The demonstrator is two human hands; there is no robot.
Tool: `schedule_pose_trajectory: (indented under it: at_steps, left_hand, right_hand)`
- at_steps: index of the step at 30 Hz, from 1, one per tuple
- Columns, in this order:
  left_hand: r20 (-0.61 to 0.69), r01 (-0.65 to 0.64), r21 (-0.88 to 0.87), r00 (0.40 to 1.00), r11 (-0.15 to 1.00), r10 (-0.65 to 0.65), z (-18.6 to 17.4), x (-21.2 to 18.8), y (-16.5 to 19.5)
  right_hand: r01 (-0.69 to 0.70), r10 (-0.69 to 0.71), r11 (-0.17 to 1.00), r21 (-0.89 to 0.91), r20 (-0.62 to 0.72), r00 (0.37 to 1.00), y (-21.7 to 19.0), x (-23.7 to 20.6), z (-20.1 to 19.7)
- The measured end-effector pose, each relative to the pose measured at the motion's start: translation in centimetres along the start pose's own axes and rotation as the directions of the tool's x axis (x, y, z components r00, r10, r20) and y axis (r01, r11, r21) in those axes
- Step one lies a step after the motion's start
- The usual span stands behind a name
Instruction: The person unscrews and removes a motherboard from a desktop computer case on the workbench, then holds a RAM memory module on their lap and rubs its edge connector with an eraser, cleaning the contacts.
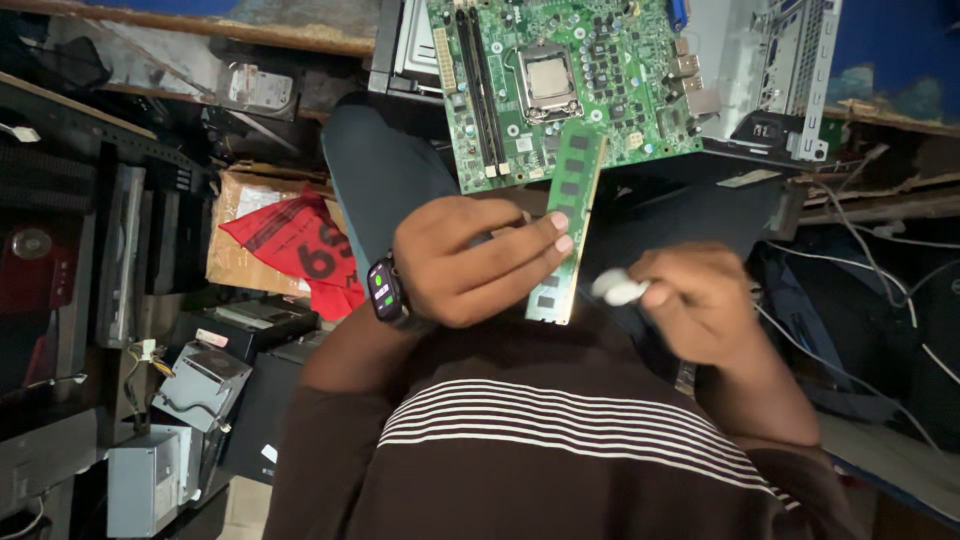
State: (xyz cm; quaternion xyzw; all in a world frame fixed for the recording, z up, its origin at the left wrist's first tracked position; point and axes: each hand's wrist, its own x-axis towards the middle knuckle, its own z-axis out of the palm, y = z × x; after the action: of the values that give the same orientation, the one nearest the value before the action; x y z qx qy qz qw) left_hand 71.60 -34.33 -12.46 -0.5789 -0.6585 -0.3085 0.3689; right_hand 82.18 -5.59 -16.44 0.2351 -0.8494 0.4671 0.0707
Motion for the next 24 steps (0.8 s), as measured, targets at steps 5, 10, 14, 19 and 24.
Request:
schedule_pose_trajectory:
  at_steps: [5,10,14,19,24]
  left_hand:
    - [-0.004,-0.062,0.04,0.998,0.997,0.063,1.1,-0.5,0.0]
    - [0.008,-0.057,0.04,0.998,0.998,0.056,1.3,-1.0,-0.4]
    - [-0.003,-0.093,0.047,0.996,0.995,0.094,1.4,-1.0,-0.2]
    - [-0.039,-0.097,0.036,0.994,0.995,0.098,1.7,-1.1,-0.4]
    - [-0.029,-0.128,0.058,0.991,0.99,0.13,1.8,-1.3,-0.5]
  right_hand:
    - [0.007,0.002,0.999,-0.052,0.163,0.987,0.3,1.5,1.3]
    - [-0.007,0.008,1.0,-0.011,0.105,0.994,1.0,1.9,2.4]
    - [0.099,-0.096,0.982,-0.16,0.026,0.995,1.4,1.7,2.0]
    - [0.095,-0.097,0.993,-0.066,-0.021,0.995,1.6,1.3,2.5]
    - [0.129,-0.131,0.982,-0.134,-0.002,0.991,2.1,1.3,2.8]
